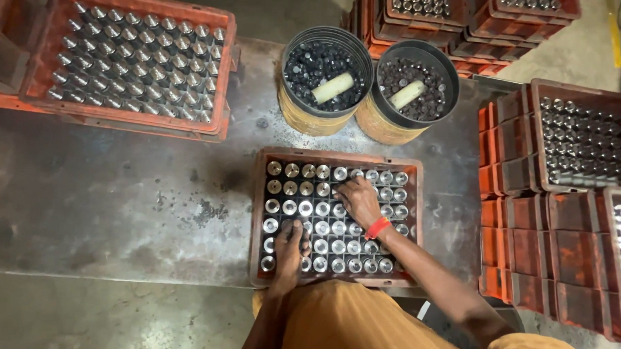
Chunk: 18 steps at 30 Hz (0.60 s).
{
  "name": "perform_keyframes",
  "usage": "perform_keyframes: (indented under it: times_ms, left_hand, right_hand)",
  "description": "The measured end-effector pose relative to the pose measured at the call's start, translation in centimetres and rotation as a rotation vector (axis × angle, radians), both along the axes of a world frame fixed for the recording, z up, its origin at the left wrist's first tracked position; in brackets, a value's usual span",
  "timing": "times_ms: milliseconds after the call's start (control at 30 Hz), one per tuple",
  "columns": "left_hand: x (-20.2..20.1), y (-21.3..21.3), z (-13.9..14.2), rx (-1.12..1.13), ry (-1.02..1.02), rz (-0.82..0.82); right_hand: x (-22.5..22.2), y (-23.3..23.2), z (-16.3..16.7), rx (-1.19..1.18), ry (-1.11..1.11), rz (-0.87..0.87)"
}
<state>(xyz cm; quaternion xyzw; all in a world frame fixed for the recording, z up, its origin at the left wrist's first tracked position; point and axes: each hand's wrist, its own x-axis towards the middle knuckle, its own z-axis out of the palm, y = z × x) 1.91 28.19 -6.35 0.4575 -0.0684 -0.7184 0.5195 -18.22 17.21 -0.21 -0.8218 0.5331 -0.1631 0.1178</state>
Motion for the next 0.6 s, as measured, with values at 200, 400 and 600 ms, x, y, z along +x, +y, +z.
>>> perform_keyframes:
  times_ms: [200,400,600]
  left_hand:
    - [-1.5,-0.6,0.1,-0.120,0.081,-0.052]
    - [-2.4,-0.9,0.3,0.010,-0.023,-0.081]
    - [-1.8,-1.3,-0.6,0.100,0.100,0.025]
  right_hand:
    - [1.1,4.3,-0.5,0.373,-0.578,-0.162]
    - [2.8,6.3,-1.7,0.729,-0.896,-0.119]
    - [2.6,2.8,-0.2,0.476,-0.459,-0.235]
